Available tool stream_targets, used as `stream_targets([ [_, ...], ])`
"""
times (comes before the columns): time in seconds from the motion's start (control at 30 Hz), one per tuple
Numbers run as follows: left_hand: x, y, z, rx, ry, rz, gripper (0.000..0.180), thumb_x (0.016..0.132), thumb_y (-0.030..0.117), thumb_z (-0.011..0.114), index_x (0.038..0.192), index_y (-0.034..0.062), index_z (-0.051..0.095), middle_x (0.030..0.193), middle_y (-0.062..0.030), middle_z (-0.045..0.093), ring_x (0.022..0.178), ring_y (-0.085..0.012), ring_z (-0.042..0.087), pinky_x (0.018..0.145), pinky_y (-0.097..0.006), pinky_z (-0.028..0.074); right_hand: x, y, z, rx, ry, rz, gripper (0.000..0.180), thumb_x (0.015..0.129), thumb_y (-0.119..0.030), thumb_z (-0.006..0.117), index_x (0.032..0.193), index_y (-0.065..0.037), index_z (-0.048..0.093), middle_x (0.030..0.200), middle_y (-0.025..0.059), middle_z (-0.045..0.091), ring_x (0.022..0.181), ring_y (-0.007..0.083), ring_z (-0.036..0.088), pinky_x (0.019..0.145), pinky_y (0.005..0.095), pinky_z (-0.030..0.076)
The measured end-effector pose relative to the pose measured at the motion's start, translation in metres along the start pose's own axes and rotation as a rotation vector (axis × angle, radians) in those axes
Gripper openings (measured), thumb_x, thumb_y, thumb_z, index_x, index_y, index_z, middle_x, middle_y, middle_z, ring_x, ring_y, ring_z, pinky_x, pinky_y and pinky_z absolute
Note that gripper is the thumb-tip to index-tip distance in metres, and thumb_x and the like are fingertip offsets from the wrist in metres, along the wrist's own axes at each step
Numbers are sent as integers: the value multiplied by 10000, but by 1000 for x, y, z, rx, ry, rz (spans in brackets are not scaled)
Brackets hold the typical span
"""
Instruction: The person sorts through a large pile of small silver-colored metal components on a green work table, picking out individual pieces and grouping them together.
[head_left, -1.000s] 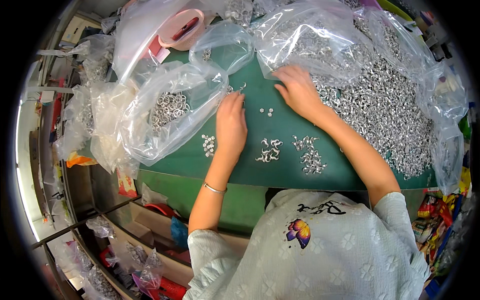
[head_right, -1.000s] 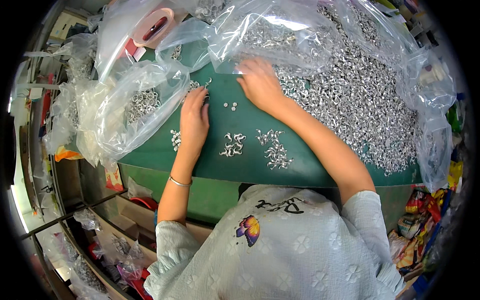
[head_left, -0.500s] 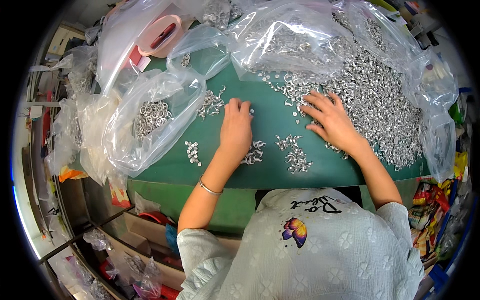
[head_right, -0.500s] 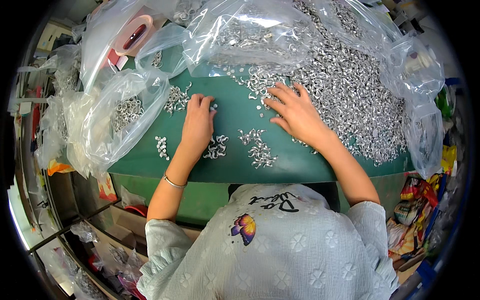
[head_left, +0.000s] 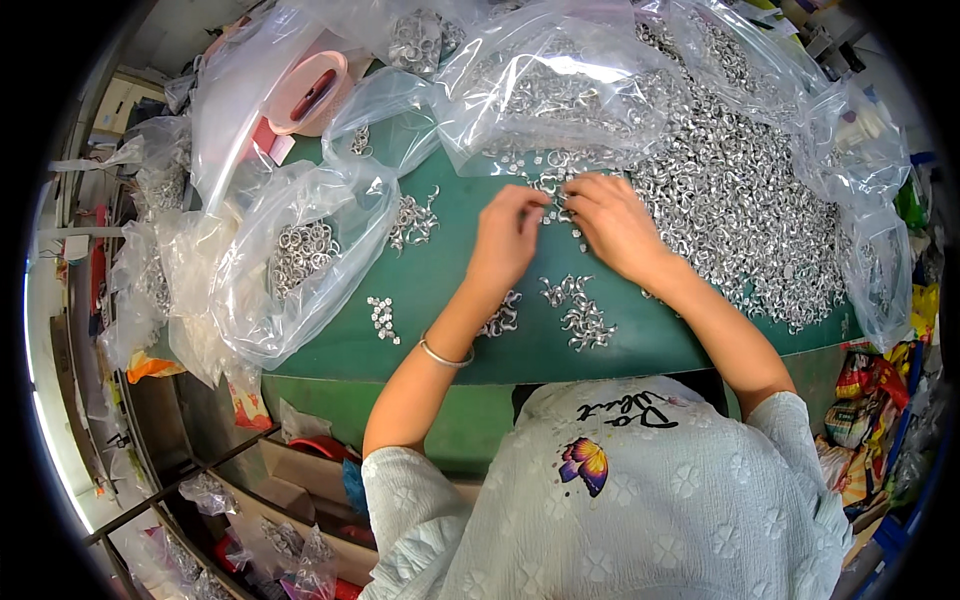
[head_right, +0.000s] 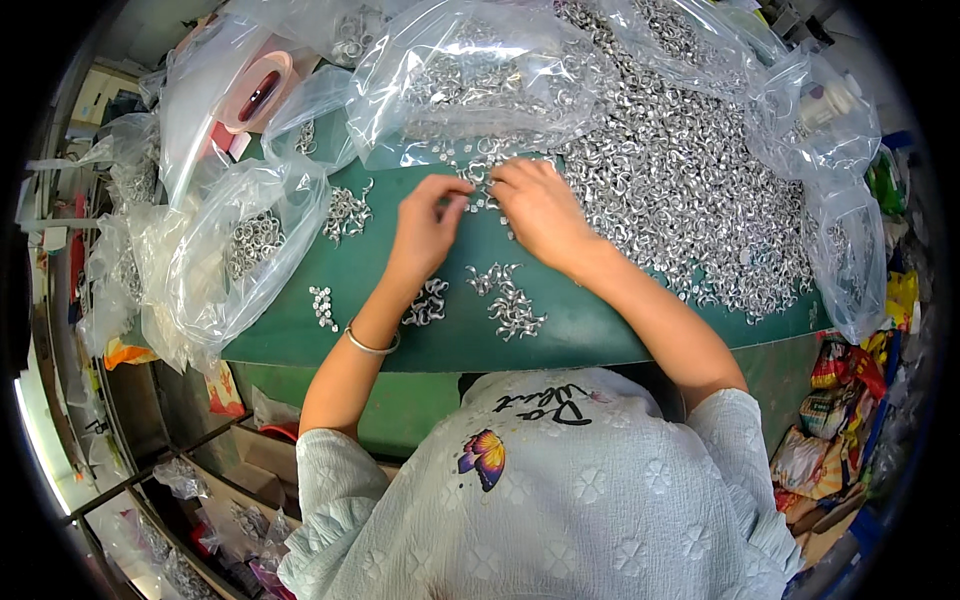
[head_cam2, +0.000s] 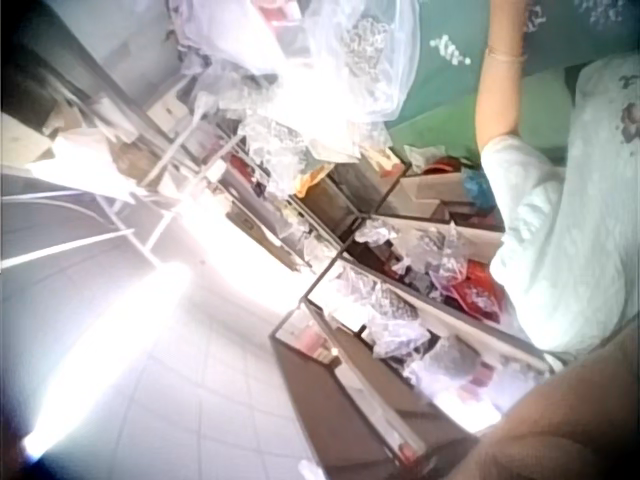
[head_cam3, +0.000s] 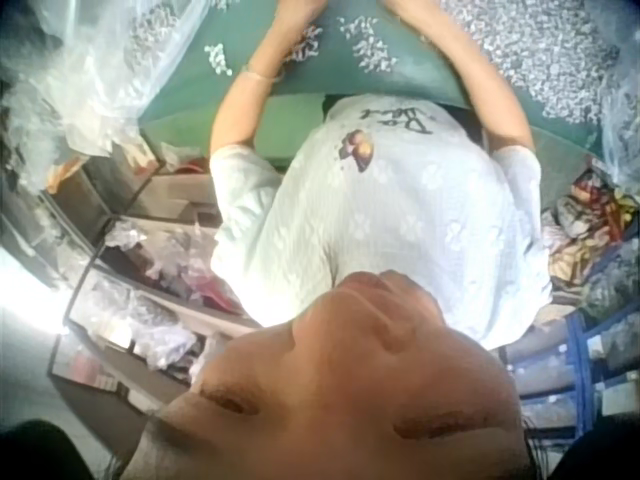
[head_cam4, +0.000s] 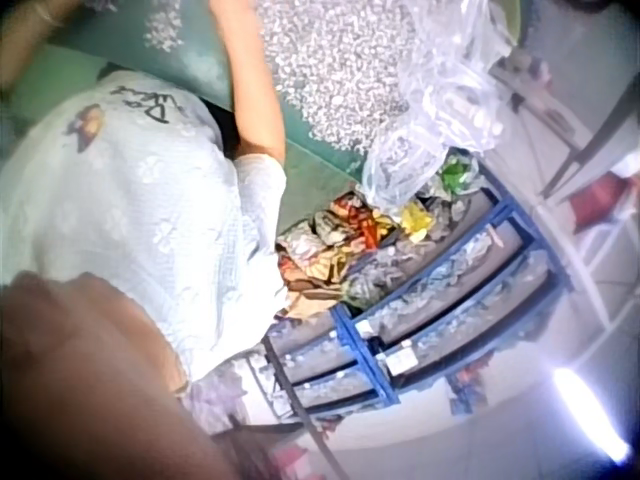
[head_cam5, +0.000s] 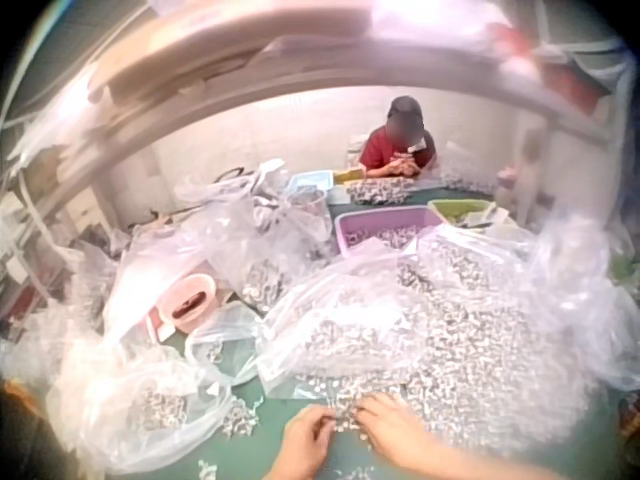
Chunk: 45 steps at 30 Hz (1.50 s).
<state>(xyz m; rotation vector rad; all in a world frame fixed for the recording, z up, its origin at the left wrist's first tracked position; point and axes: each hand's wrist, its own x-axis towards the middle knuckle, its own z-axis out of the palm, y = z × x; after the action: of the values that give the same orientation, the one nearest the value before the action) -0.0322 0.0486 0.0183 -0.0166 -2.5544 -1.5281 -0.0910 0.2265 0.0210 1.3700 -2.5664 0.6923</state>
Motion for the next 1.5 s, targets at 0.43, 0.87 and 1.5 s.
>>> stream_targets([
  [0.43, 7, -29, -17, 374, 103, 171, 162, 781, -44, 646, 938, -16, 620, 885, -144, 581, 766, -308, 590, 698, -377, 479, 10, 6, -2, -110, 60, 43, 191, 748, -128, 708, 913, -59, 639, 1002, 72, 577, 1028, 253, 509, 890, 407, 359],
  [0.87, -12, -19, -25, 228, 135, 17, 223, 761, -90, 633, 972, -27, 596, 868, -129, 566, 725, -244, 559, 691, -328, 481, 50, -21, 32, 68, -151, -62, 136, 772, -164, 695, 863, -66, 673, 938, 61, 602, 987, 241, 531, 849, 375, 380],
  [1.5, -10, -16, -32, 486, 221, 236, 286, 811, -6, 648, 1094, -12, 606, 1011, -152, 557, 917, -307, 570, 809, -362, 471, 18, -12, -3, 133, -100, -93, 223, 755, -184, 731, 927, -76, 640, 868, 61, 569, 958, 244, 524, 844, 387, 369],
])
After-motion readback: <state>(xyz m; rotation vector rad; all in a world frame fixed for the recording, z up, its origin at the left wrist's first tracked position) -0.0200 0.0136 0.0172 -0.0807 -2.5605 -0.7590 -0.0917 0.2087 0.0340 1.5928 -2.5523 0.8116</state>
